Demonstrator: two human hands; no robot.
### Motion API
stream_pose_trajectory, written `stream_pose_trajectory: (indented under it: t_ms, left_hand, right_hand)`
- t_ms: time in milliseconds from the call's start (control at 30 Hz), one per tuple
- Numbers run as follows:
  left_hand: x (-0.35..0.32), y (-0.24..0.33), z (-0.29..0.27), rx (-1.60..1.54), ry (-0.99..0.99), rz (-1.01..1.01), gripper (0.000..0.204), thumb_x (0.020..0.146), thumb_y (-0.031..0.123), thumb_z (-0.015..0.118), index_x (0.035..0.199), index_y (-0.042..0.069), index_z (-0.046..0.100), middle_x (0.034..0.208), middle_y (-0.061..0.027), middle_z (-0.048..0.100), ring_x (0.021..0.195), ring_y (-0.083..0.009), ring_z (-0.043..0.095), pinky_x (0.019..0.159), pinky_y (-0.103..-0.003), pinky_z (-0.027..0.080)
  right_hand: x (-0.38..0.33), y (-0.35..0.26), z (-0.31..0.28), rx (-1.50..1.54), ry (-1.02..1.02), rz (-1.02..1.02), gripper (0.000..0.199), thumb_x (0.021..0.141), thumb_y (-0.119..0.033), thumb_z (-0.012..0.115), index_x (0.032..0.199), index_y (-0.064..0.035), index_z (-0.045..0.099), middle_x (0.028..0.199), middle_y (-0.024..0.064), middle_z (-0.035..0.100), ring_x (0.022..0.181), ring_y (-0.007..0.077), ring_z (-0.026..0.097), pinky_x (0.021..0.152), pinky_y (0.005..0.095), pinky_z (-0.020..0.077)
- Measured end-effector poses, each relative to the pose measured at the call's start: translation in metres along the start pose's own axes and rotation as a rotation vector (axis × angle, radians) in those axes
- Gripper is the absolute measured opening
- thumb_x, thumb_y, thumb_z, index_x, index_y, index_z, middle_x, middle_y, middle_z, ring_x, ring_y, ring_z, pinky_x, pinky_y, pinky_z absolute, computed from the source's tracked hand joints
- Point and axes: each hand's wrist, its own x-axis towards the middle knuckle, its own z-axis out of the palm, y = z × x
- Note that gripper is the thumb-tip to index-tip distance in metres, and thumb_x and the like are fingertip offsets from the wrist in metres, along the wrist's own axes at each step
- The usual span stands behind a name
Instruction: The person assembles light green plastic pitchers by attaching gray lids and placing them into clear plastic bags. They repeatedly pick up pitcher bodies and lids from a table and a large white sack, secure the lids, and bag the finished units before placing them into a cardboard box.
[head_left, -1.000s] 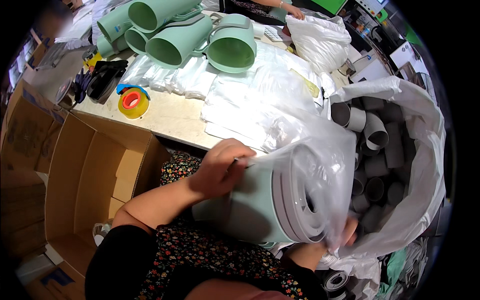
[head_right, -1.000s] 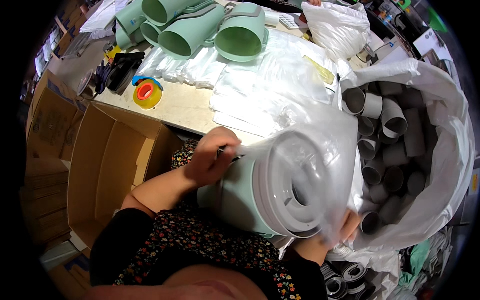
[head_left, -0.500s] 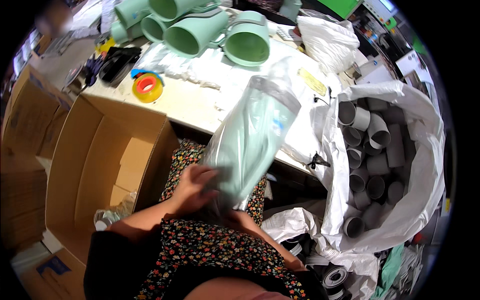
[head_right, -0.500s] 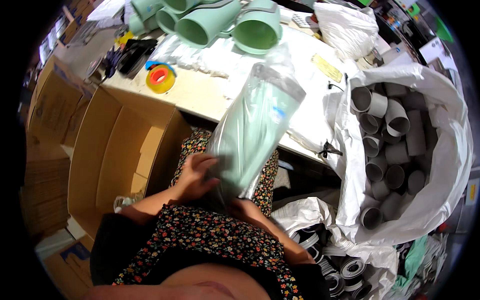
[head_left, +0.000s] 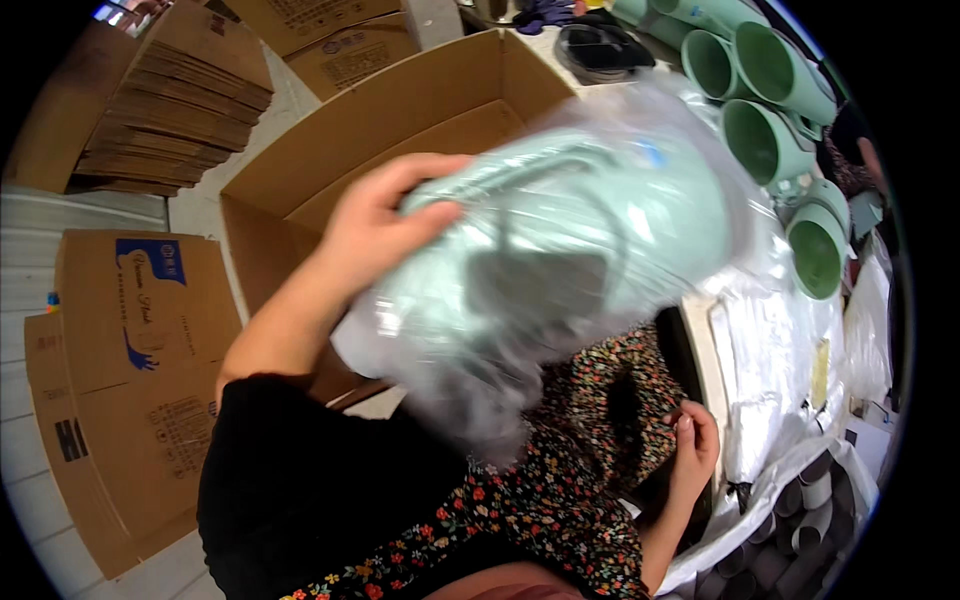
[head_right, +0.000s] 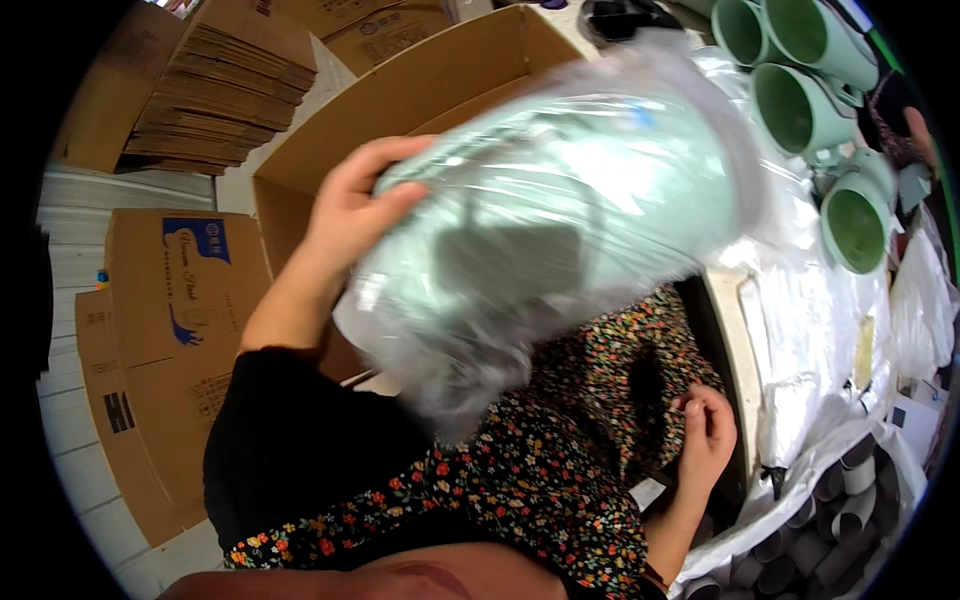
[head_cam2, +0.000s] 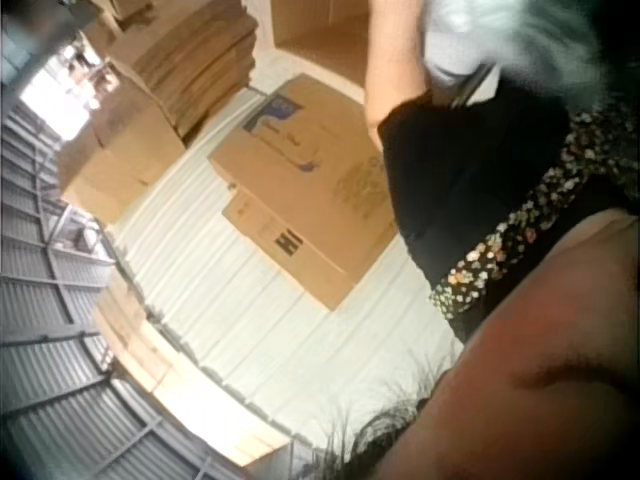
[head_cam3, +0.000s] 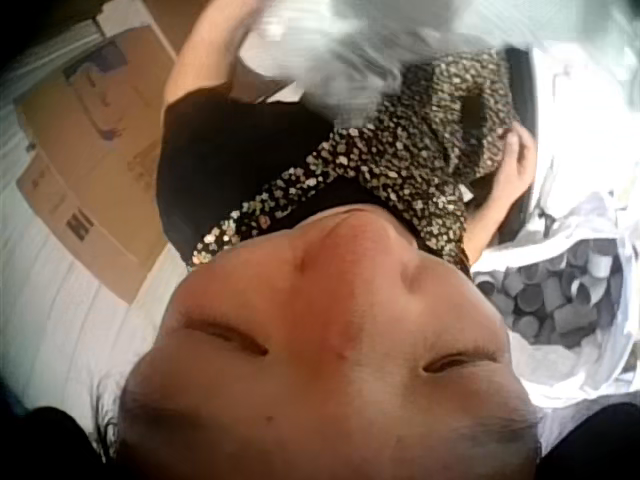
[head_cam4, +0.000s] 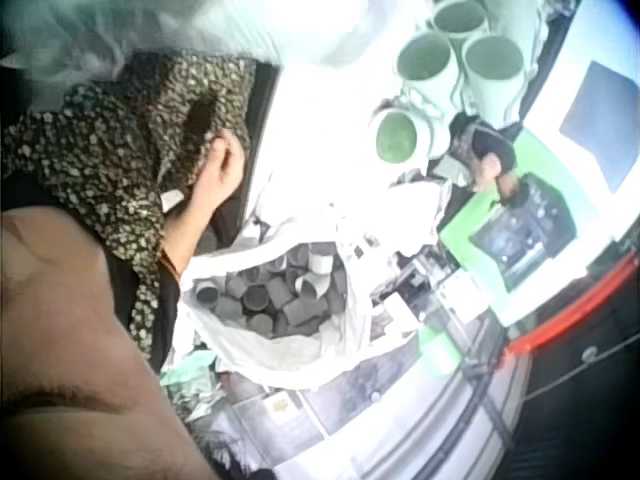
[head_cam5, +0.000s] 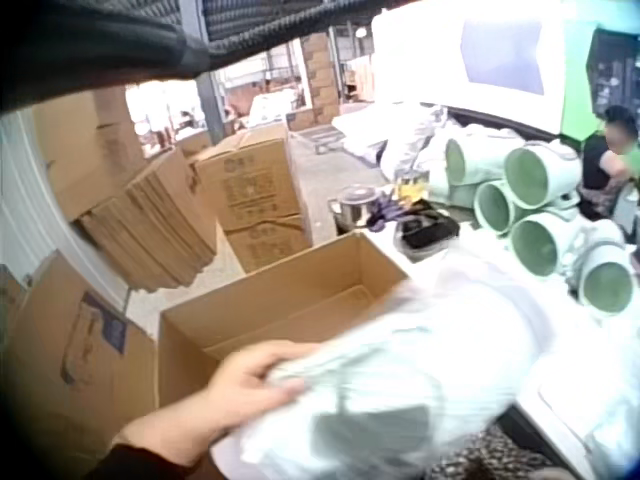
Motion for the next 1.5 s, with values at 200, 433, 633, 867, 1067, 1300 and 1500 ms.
stream_pose_trajectory:
  t_ms: [200, 433, 633, 867, 1067, 1300, 1500]
  left_hand:
    - [-0.005, -0.114, -0.102, 1.158, -0.245, 0.247, 0.039, 0.071, 0.01, 0.068, 0.109, 0.011, 0.062, 0.081, -0.0089, 0.06, 0.077, -0.0271, 0.055, 0.07, -0.037, 0.046]
    - [-0.043, -0.394, -0.169, 1.577, -0.47, -0.472, 0.025, 0.082, 0.019, 0.046, 0.094, 0.01, 0.067, 0.104, -0.0128, 0.062, 0.097, -0.0334, 0.058, 0.082, -0.041, 0.048]
    - [-0.05, -0.364, -0.134, 1.357, -0.136, -0.963, 0.029, 0.084, 0.015, 0.046, 0.105, 0.002, 0.061, 0.114, -0.0155, 0.058, 0.105, -0.0302, 0.057, 0.088, -0.033, 0.045]
    - [-0.1, -0.439, -0.176, 1.401, -0.155, -0.665, 0.037, 0.08, 0.008, 0.046, 0.116, 0.01, 0.055, 0.134, -0.0168, 0.042, 0.121, -0.0354, 0.041, 0.099, -0.041, 0.036]
    - [-0.054, -0.325, -0.065, 1.038, -0.11, -0.145, 0.029, 0.074, -0.001, 0.048, 0.1, 0.005, 0.06, 0.099, -0.0166, 0.06, 0.094, -0.0356, 0.055, 0.083, -0.042, 0.044]
    - [-0.03, -0.17, 0.009, 0.674, -0.149, -0.058, 0.02, 0.08, 0.001, 0.052, 0.097, 0.001, 0.062, 0.103, -0.0157, 0.061, 0.098, -0.0315, 0.057, 0.085, -0.035, 0.046]
    - [0.037, -0.065, 0.089, 0.59, -0.21, 0.286, 0.02, 0.078, -0.004, 0.055, 0.095, 0.002, 0.063, 0.097, -0.0149, 0.063, 0.09, -0.0298, 0.06, 0.079, -0.034, 0.048]
  right_hand:
    - [0.022, 0.027, 0.05, -0.234, -0.251, 0.181, 0.018, 0.09, -0.01, 0.056, 0.103, 0.001, 0.059, 0.088, 0.0028, 0.058, 0.081, 0.0103, 0.056, 0.074, 0.0218, 0.0447]
    - [0.0, 0.03, 0.035, -0.481, -0.217, 0.28, 0.017, 0.086, -0.008, 0.06, 0.101, 0.0012, 0.061, 0.088, 0.0031, 0.061, 0.078, 0.0091, 0.054, 0.071, 0.0214, 0.0433]
    - [-0.074, 0.06, -0.018, -0.428, -0.077, 0.483, 0.016, 0.086, -0.005, 0.058, 0.1, 0.0026, 0.06, 0.086, 0.0016, 0.06, 0.077, 0.0074, 0.053, 0.07, 0.0213, 0.0442]
    - [-0.043, 0.045, -0.063, -0.559, 0.044, 0.269, 0.016, 0.084, -0.006, 0.06, 0.098, 0.0019, 0.06, 0.086, 0.0054, 0.061, 0.081, 0.0113, 0.057, 0.074, 0.0249, 0.046]
    - [0.116, -0.002, -0.126, -0.23, 0.421, 0.006, 0.038, 0.084, -0.01, 0.058, 0.12, 0.0017, 0.05, 0.088, 0.0056, 0.059, 0.08, 0.0122, 0.055, 0.071, 0.0241, 0.0457]
    - [0.325, 0.022, -0.224, -0.431, 1.039, -0.056, 0.071, 0.077, -0.028, 0.064, 0.133, 0.002, 0.034, 0.114, 0.023, 0.054, 0.101, 0.034, 0.055, 0.089, 0.0387, 0.0417]
    - [0.335, 0.025, -0.226, 0.207, 0.73, -0.012, 0.043, 0.083, -0.01, 0.047, 0.126, -0.0107, 0.05, 0.1, 0.014, 0.059, 0.078, 0.0202, 0.06, 0.055, 0.0312, 0.0491]
